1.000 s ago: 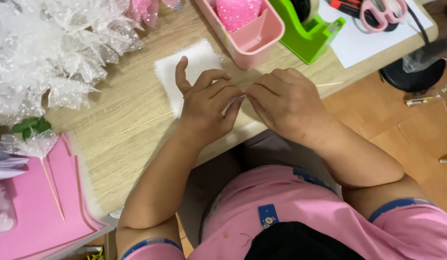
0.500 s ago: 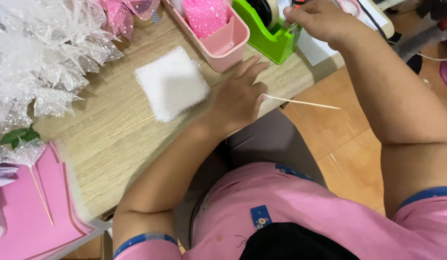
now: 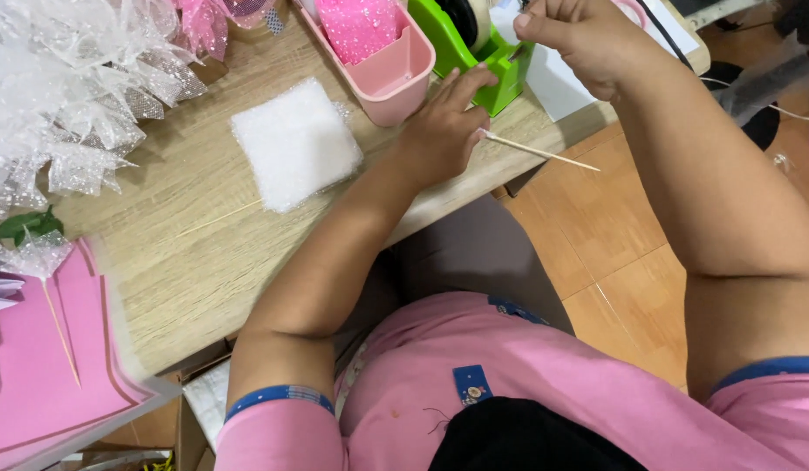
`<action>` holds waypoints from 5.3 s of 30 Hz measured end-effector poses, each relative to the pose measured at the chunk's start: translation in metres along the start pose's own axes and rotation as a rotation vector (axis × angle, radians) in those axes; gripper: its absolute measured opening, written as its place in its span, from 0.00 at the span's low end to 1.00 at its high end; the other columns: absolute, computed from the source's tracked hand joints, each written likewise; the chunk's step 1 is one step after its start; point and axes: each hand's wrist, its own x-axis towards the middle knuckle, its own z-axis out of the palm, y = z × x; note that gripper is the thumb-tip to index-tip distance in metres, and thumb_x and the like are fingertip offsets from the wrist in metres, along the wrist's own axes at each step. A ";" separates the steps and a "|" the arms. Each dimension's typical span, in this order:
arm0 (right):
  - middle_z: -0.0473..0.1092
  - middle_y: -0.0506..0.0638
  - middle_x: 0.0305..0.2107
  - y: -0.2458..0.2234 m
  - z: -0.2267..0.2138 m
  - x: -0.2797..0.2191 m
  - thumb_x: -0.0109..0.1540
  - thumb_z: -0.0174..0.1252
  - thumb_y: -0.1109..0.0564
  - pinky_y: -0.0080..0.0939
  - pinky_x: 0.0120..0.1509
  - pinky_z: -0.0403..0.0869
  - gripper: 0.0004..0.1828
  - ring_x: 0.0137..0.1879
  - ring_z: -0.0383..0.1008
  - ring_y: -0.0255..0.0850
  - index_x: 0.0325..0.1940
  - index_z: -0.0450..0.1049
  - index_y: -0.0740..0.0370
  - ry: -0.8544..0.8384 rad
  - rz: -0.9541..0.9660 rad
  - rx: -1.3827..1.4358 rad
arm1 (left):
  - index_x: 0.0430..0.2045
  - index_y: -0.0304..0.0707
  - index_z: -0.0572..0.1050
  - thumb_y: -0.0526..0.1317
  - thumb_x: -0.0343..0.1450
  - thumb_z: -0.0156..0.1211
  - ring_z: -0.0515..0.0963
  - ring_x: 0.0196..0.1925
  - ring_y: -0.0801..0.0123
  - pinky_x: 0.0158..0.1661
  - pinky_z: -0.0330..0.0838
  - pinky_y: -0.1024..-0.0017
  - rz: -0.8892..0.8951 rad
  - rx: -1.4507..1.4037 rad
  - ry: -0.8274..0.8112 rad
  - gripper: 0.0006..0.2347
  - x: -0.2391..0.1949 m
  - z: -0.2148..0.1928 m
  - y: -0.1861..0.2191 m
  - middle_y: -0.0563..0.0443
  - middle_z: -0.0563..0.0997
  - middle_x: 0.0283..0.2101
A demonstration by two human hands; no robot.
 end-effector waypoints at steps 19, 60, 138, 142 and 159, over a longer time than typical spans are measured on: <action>0.66 0.42 0.23 0.042 0.036 -0.045 0.71 0.61 0.46 0.28 0.34 0.58 0.23 0.27 0.58 0.30 0.24 0.64 0.49 0.326 0.187 0.179 | 0.30 0.37 0.74 0.27 0.70 0.58 0.61 0.72 0.48 0.70 0.53 0.46 0.076 0.165 -0.003 0.04 -0.004 0.006 -0.015 0.42 0.70 0.60; 0.70 0.52 0.32 -0.070 0.078 -0.134 0.70 0.57 0.39 0.29 0.35 0.69 0.21 0.27 0.68 0.34 0.33 0.67 0.55 0.099 -0.190 0.357 | 0.31 0.29 0.76 0.25 0.67 0.61 0.76 0.57 0.43 0.57 0.73 0.51 0.074 -0.169 0.311 0.04 -0.001 -0.021 0.012 0.39 0.78 0.46; 0.67 0.53 0.16 -0.066 0.264 0.065 0.63 0.70 0.63 0.27 0.32 0.65 0.11 0.24 0.63 0.33 0.31 0.74 0.69 -0.168 -0.288 0.285 | 0.33 0.40 0.80 0.39 0.74 0.63 0.75 0.38 0.80 0.46 0.75 0.73 -0.670 -0.687 0.763 0.04 -0.131 -0.189 -0.016 0.57 0.78 0.29; 0.70 0.54 0.19 -0.066 0.261 0.065 0.64 0.68 0.63 0.28 0.35 0.70 0.08 0.27 0.70 0.35 0.37 0.75 0.71 -0.163 -0.248 0.280 | 0.34 0.41 0.80 0.40 0.74 0.63 0.74 0.39 0.80 0.47 0.75 0.74 -0.725 -0.774 0.783 0.04 -0.133 -0.194 -0.013 0.58 0.77 0.31; 0.55 0.58 0.59 -0.091 0.255 0.061 0.66 0.58 0.42 0.54 0.82 0.61 0.30 0.72 0.57 0.51 0.61 0.68 0.69 -0.111 -0.650 0.068 | 0.31 0.44 0.76 0.38 0.74 0.60 0.77 0.39 0.76 0.44 0.71 0.77 -0.740 -0.503 0.644 0.02 -0.132 -0.200 -0.016 0.60 0.79 0.34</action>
